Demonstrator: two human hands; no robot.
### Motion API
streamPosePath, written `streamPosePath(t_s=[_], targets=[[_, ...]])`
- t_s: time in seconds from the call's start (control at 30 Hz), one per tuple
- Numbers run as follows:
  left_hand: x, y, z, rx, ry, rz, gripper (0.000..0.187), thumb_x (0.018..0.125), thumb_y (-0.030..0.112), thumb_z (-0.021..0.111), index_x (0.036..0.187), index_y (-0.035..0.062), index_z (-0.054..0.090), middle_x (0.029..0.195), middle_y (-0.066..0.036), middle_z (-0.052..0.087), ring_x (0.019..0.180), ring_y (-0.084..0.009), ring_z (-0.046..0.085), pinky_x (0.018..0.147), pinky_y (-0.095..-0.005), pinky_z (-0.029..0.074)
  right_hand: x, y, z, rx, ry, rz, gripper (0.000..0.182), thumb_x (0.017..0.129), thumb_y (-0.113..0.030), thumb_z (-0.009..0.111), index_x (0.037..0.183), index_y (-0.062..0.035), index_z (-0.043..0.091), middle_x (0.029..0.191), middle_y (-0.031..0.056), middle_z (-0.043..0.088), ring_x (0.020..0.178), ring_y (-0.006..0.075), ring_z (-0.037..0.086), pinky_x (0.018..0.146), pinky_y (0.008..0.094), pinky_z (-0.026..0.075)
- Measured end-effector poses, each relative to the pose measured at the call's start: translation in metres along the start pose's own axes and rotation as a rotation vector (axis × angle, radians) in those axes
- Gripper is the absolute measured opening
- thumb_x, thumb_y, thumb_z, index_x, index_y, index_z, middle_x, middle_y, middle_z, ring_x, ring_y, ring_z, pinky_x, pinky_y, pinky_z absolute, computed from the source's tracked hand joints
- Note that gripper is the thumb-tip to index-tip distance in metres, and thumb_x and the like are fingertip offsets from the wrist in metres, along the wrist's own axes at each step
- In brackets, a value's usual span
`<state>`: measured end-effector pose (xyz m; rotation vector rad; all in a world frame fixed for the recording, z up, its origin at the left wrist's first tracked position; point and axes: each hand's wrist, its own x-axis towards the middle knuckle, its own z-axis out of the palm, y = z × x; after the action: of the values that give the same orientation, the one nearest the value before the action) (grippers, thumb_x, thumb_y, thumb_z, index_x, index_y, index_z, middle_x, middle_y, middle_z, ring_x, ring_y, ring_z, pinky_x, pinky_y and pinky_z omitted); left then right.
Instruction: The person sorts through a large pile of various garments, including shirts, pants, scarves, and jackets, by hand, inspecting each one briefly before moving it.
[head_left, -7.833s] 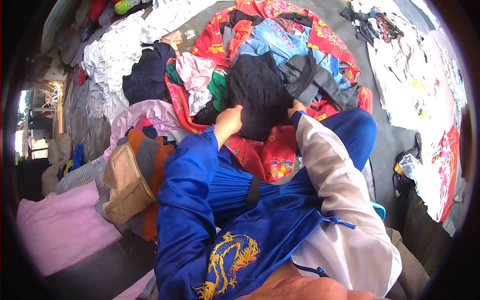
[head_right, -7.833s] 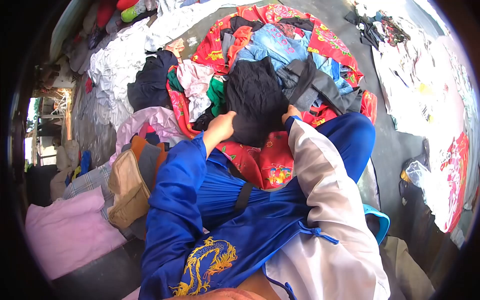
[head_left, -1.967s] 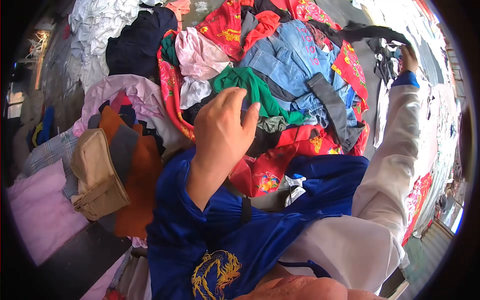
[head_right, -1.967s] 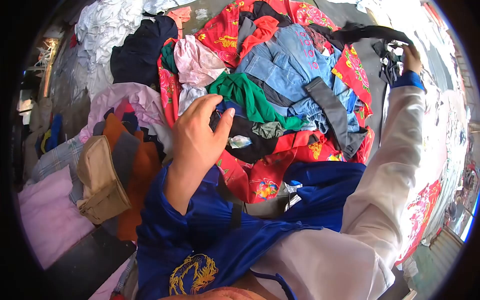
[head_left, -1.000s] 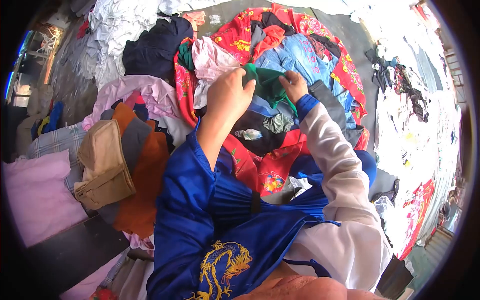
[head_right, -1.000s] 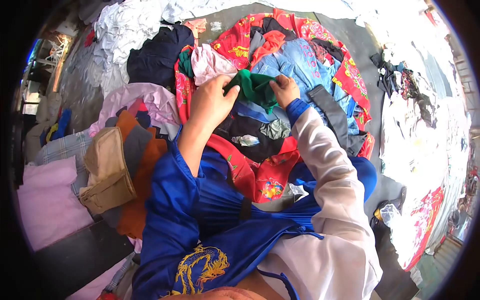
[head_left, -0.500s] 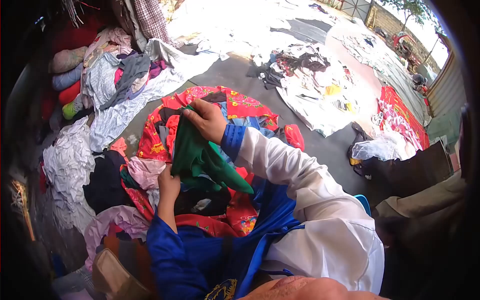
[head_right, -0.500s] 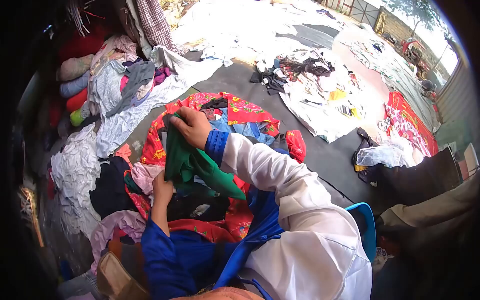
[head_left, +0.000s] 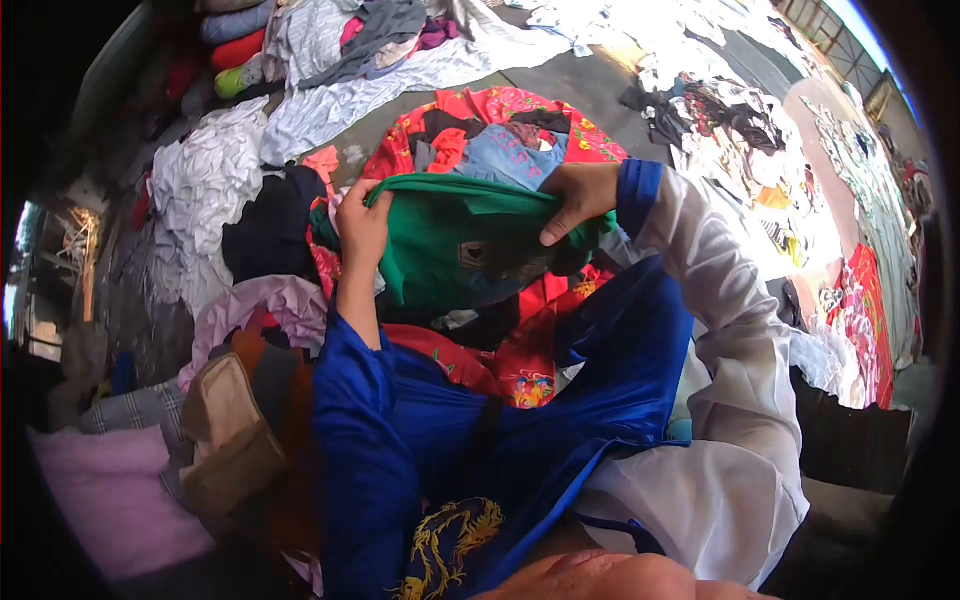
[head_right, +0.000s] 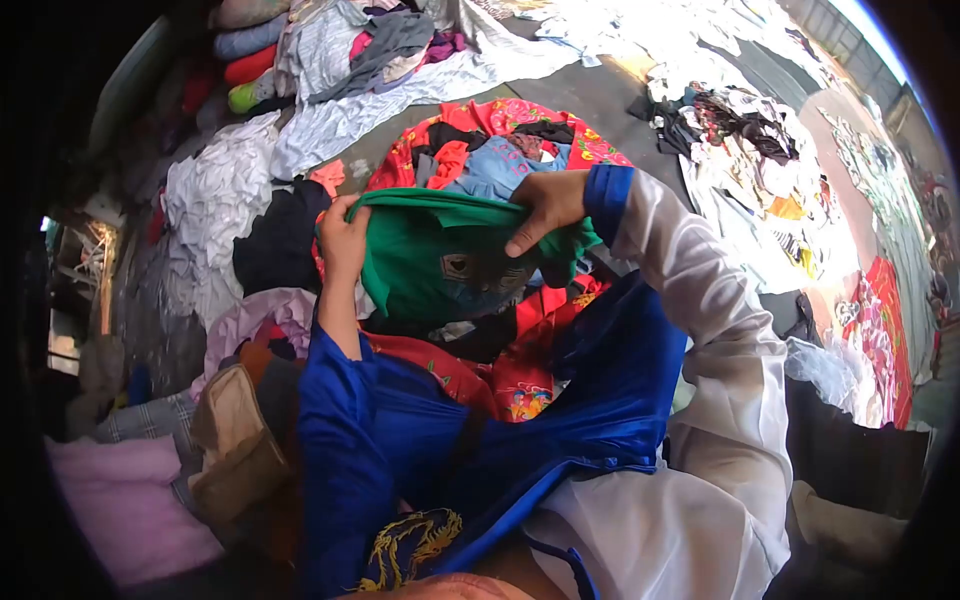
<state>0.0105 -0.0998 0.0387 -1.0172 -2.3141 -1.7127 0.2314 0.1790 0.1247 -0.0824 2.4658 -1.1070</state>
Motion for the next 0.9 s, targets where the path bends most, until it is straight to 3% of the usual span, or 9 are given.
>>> streamPosePath(t_s=[0.07, 0.13, 0.33, 0.4, 0.43, 0.57, 0.73, 0.87, 0.9], targets=[[0.003, 0.006, -0.006, 0.04, -0.088, -0.038, 0.013, 0.087, 0.01, 0.071, 0.094, -0.0006, 0.07, 0.082, -0.009, 0.069, 0.076, -0.0154, 0.065, 0.069, -0.0307, 0.049, -0.003, -0.007, 0.0, -0.385, 0.05, 0.096, 0.048, 0.072, -0.04, 0.079, 0.092, 0.0025, 0.071, 0.081, 0.0223, 0.069, 0.079, 0.0322, 0.07, 0.072, 0.0415, 0.053], [0.004, -0.003, -0.007, 0.06, -0.089, -0.003, 0.014, 0.083, 0.009, 0.072, 0.095, 0.0014, 0.07, 0.084, -0.012, 0.069, 0.079, -0.0222, 0.067, 0.073, -0.0347, 0.05, 0.002, 0.03, -0.007, -0.47, 0.332, 0.148, 0.031, 0.072, -0.03, 0.072, 0.088, -0.0031, 0.072, 0.081, 0.0208, 0.068, 0.078, 0.0359, 0.068, 0.072, 0.0448, 0.053], [0.01, -0.004, -0.014, 0.404, -0.047, 0.166, 0.017, 0.077, 0.008, 0.068, 0.093, 0.0021, 0.07, 0.085, -0.018, 0.068, 0.084, -0.0313, 0.069, 0.073, -0.037, 0.051, 0.025, 0.1, -0.046, -0.4, 1.159, 0.229, 0.027, 0.072, -0.024, 0.067, 0.089, -0.0037, 0.068, 0.084, 0.0186, 0.069, 0.083, 0.036, 0.068, 0.074, 0.0443, 0.053], [0.017, -0.021, -0.017, 0.399, 0.059, 0.131, 0.017, 0.077, 0.008, 0.065, 0.092, 0.0024, 0.07, 0.085, -0.02, 0.068, 0.083, -0.033, 0.069, 0.071, -0.0382, 0.051, 0.026, 0.114, -0.051, -0.357, 1.235, 0.248, 0.024, 0.074, -0.023, 0.065, 0.091, -0.0072, 0.068, 0.086, 0.0166, 0.07, 0.084, 0.0356, 0.069, 0.075, 0.0443, 0.053], [0.019, -0.018, -0.018, 0.359, 0.088, -0.05, 0.017, 0.078, 0.008, 0.062, 0.092, 0.0024, 0.07, 0.081, -0.02, 0.069, 0.076, -0.0344, 0.069, 0.068, -0.0405, 0.051, 0.025, 0.115, -0.053, -0.337, 1.272, 0.259, 0.022, 0.075, -0.022, 0.064, 0.092, -0.0089, 0.068, 0.087, 0.0156, 0.071, 0.085, 0.0353, 0.069, 0.075, 0.0443, 0.053], [0.028, -0.029, -0.034, 0.259, 0.433, 0.004, 0.016, 0.081, 0.007, 0.06, 0.09, 0.0007, 0.072, 0.075, -0.018, 0.069, 0.068, -0.0269, 0.069, 0.065, -0.0377, 0.051, 0.016, 0.125, -0.062, -0.572, 1.409, 0.408, 0.017, 0.082, -0.022, 0.057, 0.094, -0.0188, 0.069, 0.091, 0.0106, 0.072, 0.087, 0.0345, 0.069, 0.077, 0.0449, 0.054], [0.038, -0.065, -0.069, 0.005, 0.653, -0.147, 0.023, 0.079, -0.001, 0.049, 0.085, -0.0018, 0.071, 0.073, -0.015, 0.07, 0.065, -0.019, 0.067, 0.065, -0.0323, 0.053, -0.014, 0.166, -0.086, -0.3, 1.535, 0.372, 0.018, 0.083, -0.02, 0.057, 0.09, -0.0146, 0.073, 0.083, 0.0079, 0.073, 0.08, 0.0261, 0.071, 0.075, 0.0376, 0.054], [0.026, -0.085, -0.066, 0.555, 0.205, -0.055, 0.022, 0.082, 0.01, 0.056, 0.093, 0.0036, 0.073, 0.092, -0.019, 0.072, 0.087, -0.0333, 0.07, 0.08, -0.0428, 0.054, -0.005, 0.183, -0.053, -0.178, 1.366, 0.222, 0.019, 0.08, -0.014, 0.062, 0.094, -0.009, 0.073, 0.086, 0.0102, 0.073, 0.083, 0.0256, 0.071, 0.076, 0.0349, 0.055], [0.018, -0.084, -0.058, 0.594, 0.05, -0.169, 0.023, 0.082, 0.012, 0.057, 0.097, 0.0054, 0.073, 0.097, -0.02, 0.071, 0.094, -0.0357, 0.068, 0.084, -0.045, 0.053, 0.007, 0.184, -0.035, -0.245, 1.283, 0.174, 0.019, 0.081, -0.014, 0.063, 0.096, -0.0068, 0.072, 0.089, 0.0121, 0.073, 0.085, 0.0271, 0.072, 0.077, 0.0356, 0.055]])
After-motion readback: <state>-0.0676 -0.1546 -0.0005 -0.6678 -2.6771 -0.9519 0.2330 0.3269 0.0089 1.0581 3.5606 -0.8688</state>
